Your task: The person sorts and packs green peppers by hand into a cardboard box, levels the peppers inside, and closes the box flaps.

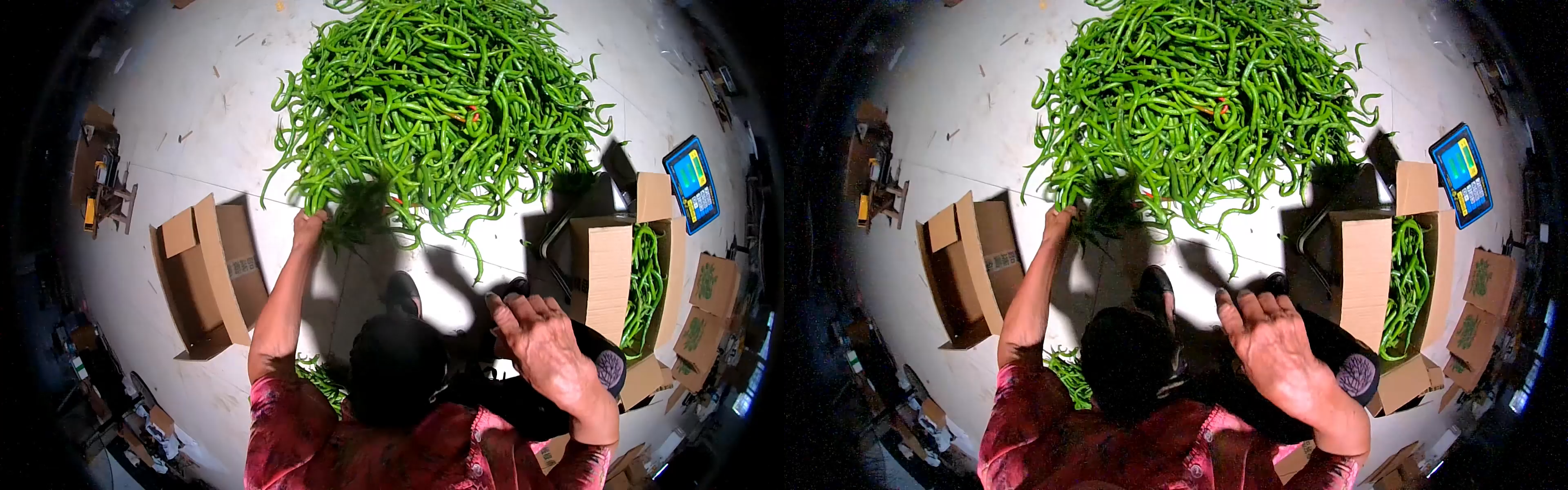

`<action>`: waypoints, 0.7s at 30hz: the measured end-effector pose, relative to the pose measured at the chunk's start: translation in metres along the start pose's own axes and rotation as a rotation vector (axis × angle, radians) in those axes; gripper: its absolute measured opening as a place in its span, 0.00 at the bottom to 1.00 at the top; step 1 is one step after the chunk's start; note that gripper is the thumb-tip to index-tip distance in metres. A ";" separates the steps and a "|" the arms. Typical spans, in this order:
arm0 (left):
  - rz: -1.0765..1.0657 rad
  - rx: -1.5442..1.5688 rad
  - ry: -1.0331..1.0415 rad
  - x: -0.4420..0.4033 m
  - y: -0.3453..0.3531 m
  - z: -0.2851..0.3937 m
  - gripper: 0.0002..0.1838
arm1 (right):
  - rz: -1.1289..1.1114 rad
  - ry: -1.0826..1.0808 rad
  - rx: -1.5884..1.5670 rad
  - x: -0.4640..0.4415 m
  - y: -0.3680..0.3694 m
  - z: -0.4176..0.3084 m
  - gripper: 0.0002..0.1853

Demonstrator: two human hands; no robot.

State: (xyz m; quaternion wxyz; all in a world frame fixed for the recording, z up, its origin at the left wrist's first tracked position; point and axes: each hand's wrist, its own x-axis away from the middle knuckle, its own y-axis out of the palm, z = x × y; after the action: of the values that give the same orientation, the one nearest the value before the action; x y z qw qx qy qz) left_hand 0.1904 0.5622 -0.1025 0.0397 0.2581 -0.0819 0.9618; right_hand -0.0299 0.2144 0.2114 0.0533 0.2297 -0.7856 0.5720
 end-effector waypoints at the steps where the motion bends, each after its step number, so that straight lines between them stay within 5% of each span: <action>1: 0.008 -0.033 -0.009 0.012 0.000 0.012 0.09 | 0.017 -0.009 0.003 -0.001 -0.002 0.000 0.27; 4: 0.052 -0.124 -0.019 0.045 -0.008 0.045 0.08 | 0.053 -0.025 0.015 0.000 -0.001 0.000 0.26; 8: 0.154 -0.703 0.212 0.070 -0.029 0.089 0.17 | 0.130 -0.023 0.032 0.004 0.006 0.002 0.23; 12: 0.139 -0.712 0.438 0.111 -0.018 0.158 0.17 | 0.171 -0.041 0.075 0.007 0.009 0.002 0.21; 17: -0.116 -0.087 0.442 0.149 0.030 0.233 0.18 | 0.196 -0.077 -0.076 0.006 0.002 0.005 0.20; 21: -0.400 0.250 0.281 0.142 0.067 0.249 0.18 | 0.493 -0.136 -0.382 -0.002 0.004 0.018 0.16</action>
State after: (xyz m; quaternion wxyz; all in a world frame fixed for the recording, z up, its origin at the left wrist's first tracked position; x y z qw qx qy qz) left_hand 0.1818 0.4567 0.1724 0.2076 0.1361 0.0961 0.9639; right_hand -0.0266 0.1991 0.2006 -0.0971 0.0560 -0.9127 0.3930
